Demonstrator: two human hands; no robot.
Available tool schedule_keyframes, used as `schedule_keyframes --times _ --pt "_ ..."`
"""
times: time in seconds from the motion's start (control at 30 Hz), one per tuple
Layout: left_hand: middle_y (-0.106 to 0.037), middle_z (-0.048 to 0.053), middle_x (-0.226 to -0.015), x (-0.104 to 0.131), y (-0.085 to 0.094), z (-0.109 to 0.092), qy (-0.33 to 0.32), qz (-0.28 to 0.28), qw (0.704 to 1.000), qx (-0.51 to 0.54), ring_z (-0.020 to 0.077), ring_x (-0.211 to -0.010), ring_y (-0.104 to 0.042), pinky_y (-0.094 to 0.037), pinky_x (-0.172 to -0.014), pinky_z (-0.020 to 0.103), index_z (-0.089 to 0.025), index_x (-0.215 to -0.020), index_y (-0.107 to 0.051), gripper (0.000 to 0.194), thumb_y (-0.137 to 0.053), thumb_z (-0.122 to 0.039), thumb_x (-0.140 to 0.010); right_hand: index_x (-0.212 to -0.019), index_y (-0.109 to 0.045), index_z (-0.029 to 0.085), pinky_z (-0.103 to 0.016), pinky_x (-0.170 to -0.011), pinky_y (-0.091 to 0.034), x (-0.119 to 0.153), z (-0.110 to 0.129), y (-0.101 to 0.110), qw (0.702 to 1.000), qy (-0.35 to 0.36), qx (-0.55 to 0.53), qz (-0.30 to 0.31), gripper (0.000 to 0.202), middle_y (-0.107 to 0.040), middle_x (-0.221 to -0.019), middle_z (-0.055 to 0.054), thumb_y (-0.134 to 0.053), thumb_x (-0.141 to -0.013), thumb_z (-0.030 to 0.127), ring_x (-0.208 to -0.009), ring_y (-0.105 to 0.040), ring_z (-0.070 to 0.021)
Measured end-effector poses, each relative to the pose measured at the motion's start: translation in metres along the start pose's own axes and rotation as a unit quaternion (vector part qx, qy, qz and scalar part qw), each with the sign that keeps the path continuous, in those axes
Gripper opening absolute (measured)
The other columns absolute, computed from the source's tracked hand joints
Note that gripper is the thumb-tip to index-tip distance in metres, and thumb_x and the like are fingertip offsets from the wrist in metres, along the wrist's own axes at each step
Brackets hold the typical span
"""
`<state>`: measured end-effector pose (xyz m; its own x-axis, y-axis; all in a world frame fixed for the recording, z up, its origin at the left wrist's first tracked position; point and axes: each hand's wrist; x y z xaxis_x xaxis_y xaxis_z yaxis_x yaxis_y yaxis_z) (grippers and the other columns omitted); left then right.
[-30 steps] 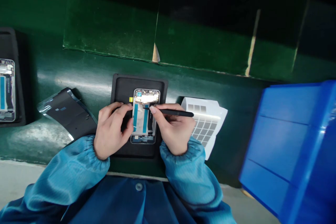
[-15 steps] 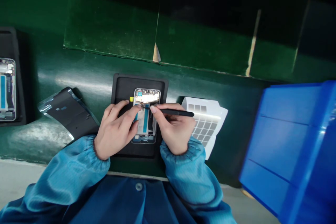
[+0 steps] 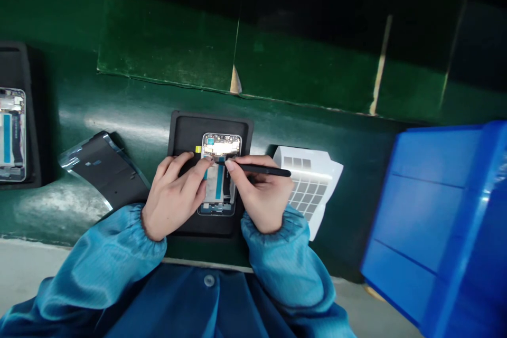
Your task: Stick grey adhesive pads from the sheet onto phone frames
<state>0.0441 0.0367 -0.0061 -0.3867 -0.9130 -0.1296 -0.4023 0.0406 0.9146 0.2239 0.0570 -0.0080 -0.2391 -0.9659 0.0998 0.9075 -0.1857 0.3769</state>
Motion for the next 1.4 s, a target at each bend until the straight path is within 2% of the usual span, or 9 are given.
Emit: schedule_keyframes --times 0.3,0.47,0.53,0.67,0.83,1.0,1.13,1.3,1.4 --pt "-0.072 0.011 -0.124 0.0 -0.001 0.001 -0.003 -0.007 1.0 0.008 0.0294 -0.12 -0.06 -0.043 -0.103 0.045 -0.016 -0.136 -0.052 0.045 -0.057 -0.015 -0.091 -0.085 -0.073 0.021 -0.027 -0.05 -0.058 -0.001 -0.002 0.003 1.0 0.004 0.008 -0.004 0.013 -0.075 -0.073 0.0 -0.082 -0.08 0.03 -0.057 -0.07 -0.0156" --pt "-0.069 0.012 -0.126 0.002 -0.002 0.006 0.054 -0.047 0.996 0.05 0.0278 -0.12 -0.06 -0.046 -0.102 0.041 -0.019 -0.136 -0.052 0.046 -0.059 -0.023 -0.091 -0.086 -0.074 0.021 -0.027 -0.052 -0.059 -0.002 -0.001 0.003 1.0 0.001 -0.005 0.0 0.013 -0.076 -0.075 -0.001 -0.081 -0.08 0.03 -0.06 -0.071 -0.0162" --pt "-0.068 0.013 -0.125 0.003 -0.002 0.007 0.056 -0.049 0.996 0.046 0.0279 -0.12 -0.06 -0.047 -0.102 0.041 -0.019 -0.135 -0.053 0.045 -0.059 -0.023 -0.091 -0.085 -0.073 0.021 -0.027 -0.051 -0.058 -0.002 0.0 0.003 1.0 0.0 -0.008 -0.001 0.012 -0.076 -0.074 -0.001 -0.081 -0.08 0.029 -0.058 -0.071 -0.0158" --pt "-0.068 0.014 -0.126 0.002 -0.001 0.006 0.04 -0.034 0.998 0.028 0.0283 -0.121 -0.059 -0.047 -0.102 0.042 -0.017 -0.133 -0.054 0.043 -0.059 -0.021 -0.091 -0.084 -0.073 0.021 -0.026 -0.052 -0.057 -0.002 0.0 0.003 1.0 0.0 -0.015 0.003 0.011 -0.075 -0.073 -0.001 -0.081 -0.079 0.028 -0.058 -0.07 -0.0149" --pt "-0.071 0.011 -0.126 -0.002 0.001 0.001 -0.013 -0.001 1.0 0.0 0.0303 -0.124 -0.059 -0.043 -0.105 0.047 -0.018 -0.138 -0.053 0.047 -0.056 -0.016 -0.091 -0.085 -0.074 0.021 -0.027 -0.052 -0.058 -0.002 -0.001 0.003 1.0 -0.01 -0.018 0.0 0.014 -0.075 -0.073 -0.001 -0.082 -0.078 0.03 -0.059 -0.07 -0.0156" --pt "-0.074 0.01 -0.121 -0.005 0.001 -0.003 -0.022 0.023 0.999 -0.017 0.0306 -0.129 -0.057 -0.041 -0.107 0.048 -0.018 -0.14 -0.053 0.048 -0.053 -0.013 -0.092 -0.083 -0.071 0.02 -0.027 -0.052 -0.058 -0.004 -0.001 0.001 0.997 -0.046 -0.064 -0.011 0.019 -0.075 -0.073 -0.001 -0.082 -0.077 0.035 -0.056 -0.069 -0.0149" --pt "-0.074 0.009 -0.122 -0.006 -0.001 -0.001 -0.035 0.045 0.998 -0.014 0.0312 -0.132 -0.054 -0.039 -0.111 0.051 -0.019 -0.142 -0.051 0.05 -0.054 -0.016 -0.093 -0.083 -0.071 0.019 -0.027 -0.05 -0.057 -0.006 -0.007 0.0 0.992 -0.071 -0.104 -0.023 0.025 -0.071 -0.065 0.0 -0.083 -0.076 0.04 -0.053 -0.067 -0.0147" --pt "-0.074 0.009 -0.122 -0.002 -0.002 0.003 -0.043 0.038 0.998 -0.024 0.0322 -0.132 -0.053 -0.036 -0.114 0.053 -0.017 -0.144 -0.049 0.05 -0.054 -0.02 -0.094 -0.083 -0.071 0.019 -0.027 -0.051 -0.056 -0.008 -0.012 -0.001 0.988 -0.068 -0.134 -0.023 0.026 -0.07 -0.062 0.001 -0.084 -0.075 0.039 -0.053 -0.067 -0.0149" --pt "-0.074 0.007 -0.122 0.003 0.001 0.006 -0.064 0.037 0.997 -0.022 0.0312 -0.128 -0.056 -0.035 -0.114 0.053 -0.02 -0.144 -0.049 0.051 -0.054 -0.017 -0.094 -0.082 -0.07 0.019 -0.027 -0.051 -0.057 -0.009 -0.011 -0.001 0.987 -0.071 -0.142 -0.019 0.026 -0.071 -0.063 0.001 -0.084 -0.074 0.039 -0.053 -0.067 -0.0151"
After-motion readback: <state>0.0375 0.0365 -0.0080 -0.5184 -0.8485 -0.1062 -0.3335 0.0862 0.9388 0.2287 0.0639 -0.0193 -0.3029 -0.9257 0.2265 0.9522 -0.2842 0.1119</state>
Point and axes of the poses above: each hand's wrist, its own x-axis away from the middle knuckle, its own y-axis out of the back of the hand, z = x × y
